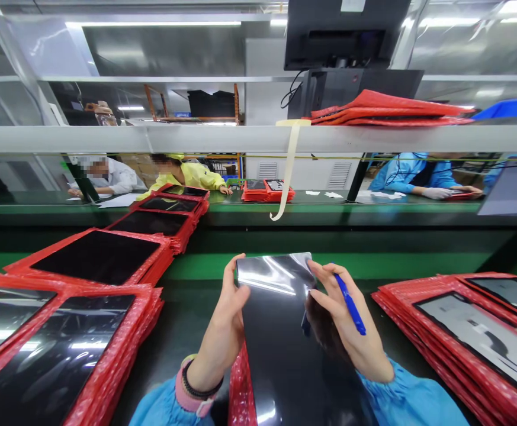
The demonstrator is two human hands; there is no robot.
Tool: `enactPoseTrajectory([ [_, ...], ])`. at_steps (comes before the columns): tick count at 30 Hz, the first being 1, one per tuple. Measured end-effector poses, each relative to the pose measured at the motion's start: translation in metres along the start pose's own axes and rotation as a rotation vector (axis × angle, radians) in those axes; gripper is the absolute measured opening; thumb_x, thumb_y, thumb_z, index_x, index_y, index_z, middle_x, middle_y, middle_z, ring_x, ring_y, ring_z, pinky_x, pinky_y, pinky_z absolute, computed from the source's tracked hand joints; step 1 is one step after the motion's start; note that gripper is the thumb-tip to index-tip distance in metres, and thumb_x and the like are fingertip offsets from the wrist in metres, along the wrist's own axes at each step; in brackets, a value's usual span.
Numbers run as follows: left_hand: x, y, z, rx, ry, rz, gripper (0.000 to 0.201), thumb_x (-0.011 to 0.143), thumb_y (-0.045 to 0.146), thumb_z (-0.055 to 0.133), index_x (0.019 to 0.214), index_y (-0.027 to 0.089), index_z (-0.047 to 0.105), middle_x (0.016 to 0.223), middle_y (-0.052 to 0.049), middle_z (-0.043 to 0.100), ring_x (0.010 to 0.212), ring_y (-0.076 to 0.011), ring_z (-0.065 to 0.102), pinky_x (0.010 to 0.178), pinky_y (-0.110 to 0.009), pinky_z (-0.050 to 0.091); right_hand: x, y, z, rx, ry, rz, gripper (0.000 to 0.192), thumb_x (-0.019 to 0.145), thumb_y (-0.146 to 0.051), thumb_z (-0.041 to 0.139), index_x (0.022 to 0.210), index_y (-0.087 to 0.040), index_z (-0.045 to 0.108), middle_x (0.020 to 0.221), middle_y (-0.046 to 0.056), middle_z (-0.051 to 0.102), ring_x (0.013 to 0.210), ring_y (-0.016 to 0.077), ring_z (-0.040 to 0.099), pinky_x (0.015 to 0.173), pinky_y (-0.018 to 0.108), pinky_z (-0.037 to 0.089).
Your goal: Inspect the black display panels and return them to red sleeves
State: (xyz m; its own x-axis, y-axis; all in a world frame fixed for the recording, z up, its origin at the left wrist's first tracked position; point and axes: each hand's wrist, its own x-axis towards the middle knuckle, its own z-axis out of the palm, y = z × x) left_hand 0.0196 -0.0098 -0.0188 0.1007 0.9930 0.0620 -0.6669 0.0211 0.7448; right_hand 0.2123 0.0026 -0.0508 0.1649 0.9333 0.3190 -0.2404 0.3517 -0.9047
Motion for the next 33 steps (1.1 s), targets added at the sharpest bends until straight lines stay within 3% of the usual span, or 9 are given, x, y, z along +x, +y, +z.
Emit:
enactPoseTrajectory([
  [2, -0.002, 0.0, 0.001, 0.084, -0.009, -0.029, 0.078, 0.068, 0.022, 0.075, 0.136, 0.032, 0.036, 0.12, -0.002, 0.065, 0.11, -0.0269, 0.061, 0.096, -0.039, 0.044, -0.003, 0.001, 0.001, -0.034, -0.009, -0.048, 0.033, 0.079, -0.022, 0.072, 0.104, -0.028, 0.052, 0.137, 0.006, 0.057, 0.134, 0.0215, 0.043, 0.115, 0.043, 0.021],
  [5, -0.001, -0.005, -0.002, 0.182, 0.007, -0.046, 0.082, 0.064, 0.009, 0.071, 0.134, 0.031, 0.036, 0.114, -0.002, 0.066, 0.099, -0.0235, 0.065, 0.086, -0.033, 0.049, -0.006, 0.007, -0.004, -0.068, -0.003, -0.078, 0.03, 0.083, -0.026, 0.068, 0.107, -0.027, 0.051, 0.14, 0.008, 0.054, 0.135, 0.0223, 0.042, 0.115, 0.045, 0.022],
  [10, 0.008, -0.029, -0.024, 0.293, 0.137, -0.132, 0.067, 0.071, 0.019, 0.066, 0.132, 0.03, 0.041, 0.101, 0.001, 0.07, 0.082, -0.0184, 0.068, 0.07, -0.027, 0.05, 0.009, 0.036, -0.047, -0.237, 0.134, -0.125, 0.027, 0.085, -0.035, 0.064, 0.108, -0.023, 0.055, 0.133, 0.01, 0.059, 0.13, 0.0245, 0.048, 0.112, 0.044, 0.03],
  [13, 0.017, -0.049, -0.045, 0.341, 0.176, -0.216, 0.061, 0.075, 0.036, 0.066, 0.131, 0.027, 0.044, 0.11, -0.004, 0.07, 0.094, -0.0239, 0.068, 0.078, -0.032, 0.05, 0.024, 0.062, -0.084, -0.3, 0.172, -0.067, 0.029, 0.08, -0.036, 0.069, 0.102, -0.021, 0.058, 0.121, 0.011, 0.064, 0.12, 0.0264, 0.056, 0.108, 0.046, 0.034],
  [17, 0.025, -0.071, -0.07, 0.45, 0.238, -0.254, 0.054, 0.075, 0.045, 0.066, 0.122, 0.022, 0.057, 0.133, -0.011, 0.059, 0.127, -0.0297, 0.05, 0.101, -0.038, 0.04, 0.029, 0.09, -0.112, -0.348, 0.0, 0.111, 0.016, 0.085, -0.026, 0.067, 0.095, -0.015, 0.064, 0.095, 0.004, 0.07, 0.088, 0.0201, 0.068, 0.086, 0.044, 0.052],
  [22, 0.027, -0.086, -0.084, 0.581, 0.288, -0.246, 0.055, 0.075, 0.044, 0.065, 0.123, 0.017, 0.057, 0.149, -0.014, 0.041, 0.141, -0.03, 0.029, 0.113, -0.043, 0.024, 0.024, 0.103, -0.117, -0.339, -0.131, 0.206, 0.016, 0.09, -0.026, 0.062, 0.1, -0.014, 0.064, 0.096, 0.003, 0.07, 0.085, 0.0181, 0.068, 0.08, 0.039, 0.055],
  [27, 0.022, -0.087, -0.084, 0.691, 0.218, -0.154, 0.063, 0.079, 0.037, 0.059, 0.134, 0.01, 0.044, 0.153, -0.017, 0.032, 0.142, -0.0264, 0.026, 0.115, -0.04, 0.017, 0.027, 0.107, -0.117, -0.356, -0.106, 0.206, 0.018, 0.091, -0.03, 0.061, 0.094, -0.013, 0.065, 0.09, 0.003, 0.07, 0.08, 0.0169, 0.069, 0.076, 0.038, 0.056],
  [30, 0.014, -0.074, -0.086, 0.772, 0.182, -0.007, 0.074, 0.077, 0.039, 0.063, 0.141, 0.015, 0.034, 0.159, -0.01, 0.022, 0.145, -0.0201, 0.016, 0.116, -0.032, 0.01, 0.024, 0.101, -0.114, -0.391, -0.044, 0.144, 0.03, 0.084, -0.043, 0.066, 0.096, -0.015, 0.065, 0.096, 0.006, 0.073, 0.089, 0.0216, 0.071, 0.081, 0.04, 0.055],
  [33, 0.004, -0.058, -0.098, 0.834, 0.173, 0.052, 0.069, 0.072, 0.049, 0.067, 0.131, 0.02, 0.045, 0.151, -0.009, 0.037, 0.138, -0.0234, 0.032, 0.113, -0.033, 0.022, 0.012, 0.086, -0.107, -0.473, 0.042, 0.032, 0.044, 0.074, -0.055, 0.069, 0.1, -0.021, 0.063, 0.113, 0.01, 0.071, 0.11, 0.0285, 0.064, 0.093, 0.04, 0.05],
])
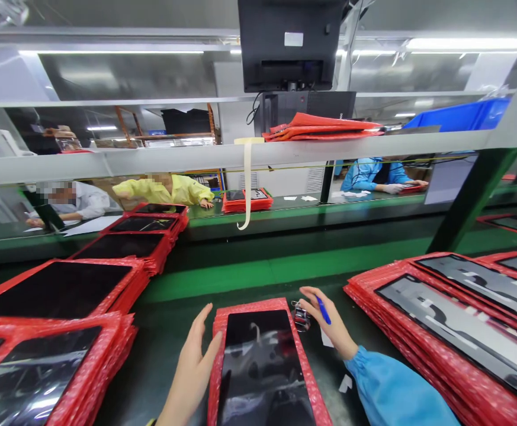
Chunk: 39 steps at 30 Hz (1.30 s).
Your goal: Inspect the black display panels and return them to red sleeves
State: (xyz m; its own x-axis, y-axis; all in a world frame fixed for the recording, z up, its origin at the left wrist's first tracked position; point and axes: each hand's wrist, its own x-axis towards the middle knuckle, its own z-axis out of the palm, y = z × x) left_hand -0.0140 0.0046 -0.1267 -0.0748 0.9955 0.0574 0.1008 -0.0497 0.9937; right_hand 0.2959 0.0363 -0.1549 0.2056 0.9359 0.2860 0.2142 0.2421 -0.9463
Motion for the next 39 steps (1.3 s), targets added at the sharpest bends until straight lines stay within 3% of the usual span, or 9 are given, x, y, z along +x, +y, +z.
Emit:
enactPoseTrajectory([
  [3, -0.004, -0.013, -0.019, 0.021, -0.01, -0.054, 0.064, 0.061, 0.061, 0.071, 0.107, 0.018, 0.058, 0.107, -0.011, 0.063, 0.098, -0.0257, 0.06, 0.083, -0.036, 0.05, -0.024, -0.017, 0.005, -0.12, 0.019, -0.055, 0.027, 0.081, -0.048, 0.063, 0.089, -0.022, 0.064, 0.093, 0.008, 0.076, 0.091, 0.0277, 0.071, 0.084, 0.036, 0.052],
  [5, -0.006, -0.027, -0.027, 0.012, -0.045, -0.134, 0.064, 0.052, 0.067, 0.073, 0.092, 0.018, 0.059, 0.077, -0.004, 0.06, 0.068, -0.0213, 0.06, 0.056, -0.033, 0.05, -0.043, -0.024, 0.012, -0.188, -0.044, -0.068, 0.021, 0.082, -0.042, 0.063, 0.077, -0.022, 0.067, 0.07, 0.005, 0.075, 0.071, 0.0263, 0.073, 0.069, 0.032, 0.055],
  [8, -0.009, -0.046, -0.029, -0.033, -0.163, -0.285, 0.065, 0.048, 0.073, 0.071, 0.081, 0.018, 0.059, 0.061, 0.0, 0.057, 0.047, -0.0152, 0.054, 0.044, -0.029, 0.044, -0.063, -0.024, 0.024, -0.243, -0.1, -0.104, 0.021, 0.084, -0.039, 0.058, 0.083, -0.021, 0.069, 0.079, 0.008, 0.077, 0.075, 0.0273, 0.074, 0.07, 0.032, 0.056],
  [15, -0.013, -0.049, -0.02, -0.085, -0.279, -0.316, 0.055, 0.057, 0.066, 0.072, 0.08, 0.019, 0.059, 0.073, 0.002, 0.058, 0.057, -0.0122, 0.057, 0.051, -0.024, 0.042, -0.072, -0.014, 0.035, -0.38, -0.221, -0.188, 0.018, 0.086, -0.033, 0.056, 0.098, -0.024, 0.066, 0.113, 0.012, 0.072, 0.109, 0.0276, 0.066, 0.097, 0.04, 0.049],
  [22, -0.02, 0.003, -0.01, -0.144, -0.279, -0.169, 0.039, 0.069, 0.046, 0.075, 0.093, 0.02, 0.058, 0.098, -0.003, 0.063, 0.079, -0.0152, 0.061, 0.078, -0.028, 0.045, -0.075, 0.007, 0.042, -0.398, -0.147, -0.22, 0.018, 0.087, -0.031, 0.053, 0.101, -0.024, 0.062, 0.126, 0.015, 0.065, 0.115, 0.0253, 0.063, 0.097, 0.035, 0.05],
  [25, -0.028, 0.021, 0.0, -0.33, -0.353, -0.238, 0.036, 0.079, 0.037, 0.067, 0.109, 0.024, 0.052, 0.102, -0.005, 0.068, 0.089, -0.0194, 0.065, 0.086, -0.034, 0.045, -0.076, 0.009, 0.041, -0.362, -0.177, -0.213, 0.018, 0.088, -0.031, 0.054, 0.101, -0.024, 0.062, 0.126, 0.014, 0.065, 0.118, 0.0251, 0.061, 0.097, 0.034, 0.049],
  [28, -0.031, 0.02, -0.002, -0.493, -0.338, -0.324, 0.044, 0.073, 0.026, 0.072, 0.111, 0.023, 0.052, 0.095, -0.006, 0.072, 0.09, -0.0235, 0.068, 0.085, -0.037, 0.046, -0.076, 0.005, 0.038, -0.307, -0.171, -0.206, 0.018, 0.087, -0.032, 0.056, 0.101, -0.024, 0.062, 0.127, 0.014, 0.065, 0.118, 0.0261, 0.061, 0.098, 0.034, 0.049],
  [35, -0.017, -0.015, -0.088, -0.41, -0.031, -0.329, 0.052, 0.056, 0.028, 0.079, 0.105, 0.018, 0.063, 0.092, -0.008, 0.075, 0.107, -0.0305, 0.064, 0.095, -0.039, 0.043, -0.079, -0.008, 0.038, -0.197, -0.075, -0.122, 0.025, 0.084, -0.044, 0.058, 0.098, -0.024, 0.065, 0.118, 0.012, 0.071, 0.111, 0.0297, 0.065, 0.09, 0.034, 0.055],
  [39, -0.013, -0.034, -0.126, -0.279, 0.139, -0.356, 0.047, 0.055, 0.03, 0.078, 0.098, 0.017, 0.067, 0.092, -0.01, 0.075, 0.113, -0.0335, 0.061, 0.102, -0.044, 0.039, -0.081, -0.017, 0.036, -0.083, -0.078, -0.08, 0.03, 0.088, -0.049, 0.052, 0.098, -0.024, 0.066, 0.125, 0.012, 0.067, 0.12, 0.0293, 0.059, 0.1, 0.036, 0.048],
])
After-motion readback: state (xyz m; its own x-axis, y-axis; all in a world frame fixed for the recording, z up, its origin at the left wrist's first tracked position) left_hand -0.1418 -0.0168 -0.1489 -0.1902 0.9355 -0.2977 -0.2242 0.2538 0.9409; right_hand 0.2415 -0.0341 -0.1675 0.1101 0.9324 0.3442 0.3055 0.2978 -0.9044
